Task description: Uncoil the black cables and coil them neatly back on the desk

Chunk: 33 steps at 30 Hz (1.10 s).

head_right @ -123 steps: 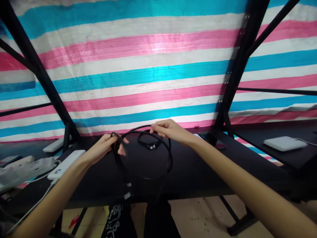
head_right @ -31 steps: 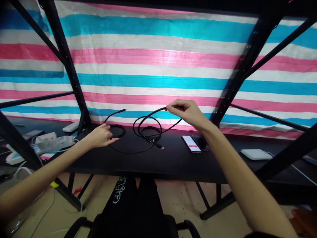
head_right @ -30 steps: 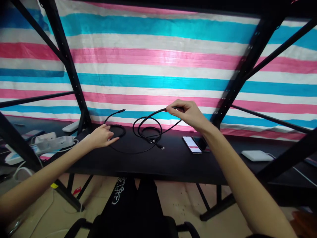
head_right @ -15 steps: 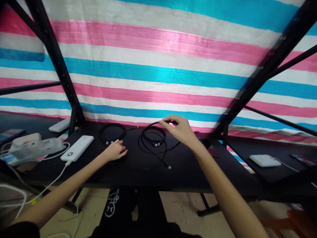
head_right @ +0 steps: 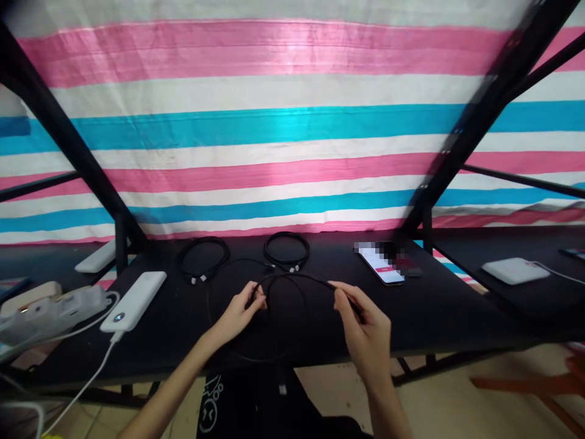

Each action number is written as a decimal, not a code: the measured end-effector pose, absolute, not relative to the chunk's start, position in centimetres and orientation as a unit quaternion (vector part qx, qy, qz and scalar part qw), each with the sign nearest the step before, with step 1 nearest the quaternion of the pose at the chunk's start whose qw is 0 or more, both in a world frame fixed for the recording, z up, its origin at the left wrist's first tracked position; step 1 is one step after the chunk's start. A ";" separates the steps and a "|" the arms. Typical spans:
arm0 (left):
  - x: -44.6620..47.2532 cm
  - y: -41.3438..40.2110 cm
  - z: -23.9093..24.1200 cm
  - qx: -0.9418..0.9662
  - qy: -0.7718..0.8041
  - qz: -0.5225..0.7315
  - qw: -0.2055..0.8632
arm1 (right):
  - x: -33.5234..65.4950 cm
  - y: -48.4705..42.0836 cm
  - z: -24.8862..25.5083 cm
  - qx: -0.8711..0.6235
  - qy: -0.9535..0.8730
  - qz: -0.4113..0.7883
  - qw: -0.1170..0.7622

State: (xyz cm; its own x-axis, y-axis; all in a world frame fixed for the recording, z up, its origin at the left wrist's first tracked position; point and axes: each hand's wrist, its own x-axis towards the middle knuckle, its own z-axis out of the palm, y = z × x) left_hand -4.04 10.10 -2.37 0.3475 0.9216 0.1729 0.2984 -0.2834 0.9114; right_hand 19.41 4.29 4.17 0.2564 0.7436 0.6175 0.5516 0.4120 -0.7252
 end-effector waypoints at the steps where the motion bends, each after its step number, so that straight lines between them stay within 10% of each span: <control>1: -3.5 10.0 -2.0 0.701 0.421 0.378 0.434 | 19.9 4.2 3.7 -0.534 -0.605 0.092 0.584; 11: 2.6 9.2 3.8 0.561 0.345 0.443 0.608 | 20.4 8.1 6.3 -0.447 -0.728 0.142 0.500; 22: 5.5 9.0 6.2 0.700 0.439 0.382 0.415 | 23.7 6.9 3.9 -0.442 -0.645 0.402 0.476; 29: 2.6 6.4 -0.1 0.590 0.729 0.346 0.033 | 26.4 6.9 1.6 -0.451 -0.543 0.407 0.580; 33: 1.8 5.7 -3.9 0.551 0.702 0.357 0.274 | 27.5 6.2 0.4 -0.422 -0.526 0.403 0.618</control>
State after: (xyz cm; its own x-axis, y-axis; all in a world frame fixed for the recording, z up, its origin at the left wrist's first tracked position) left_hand 1.78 5.66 -3.87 -0.2418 0.9703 0.0087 0.5788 0.1370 0.8039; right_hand 27.50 6.21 0.37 0.1211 0.9431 0.3097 -0.0539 0.3178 -0.9466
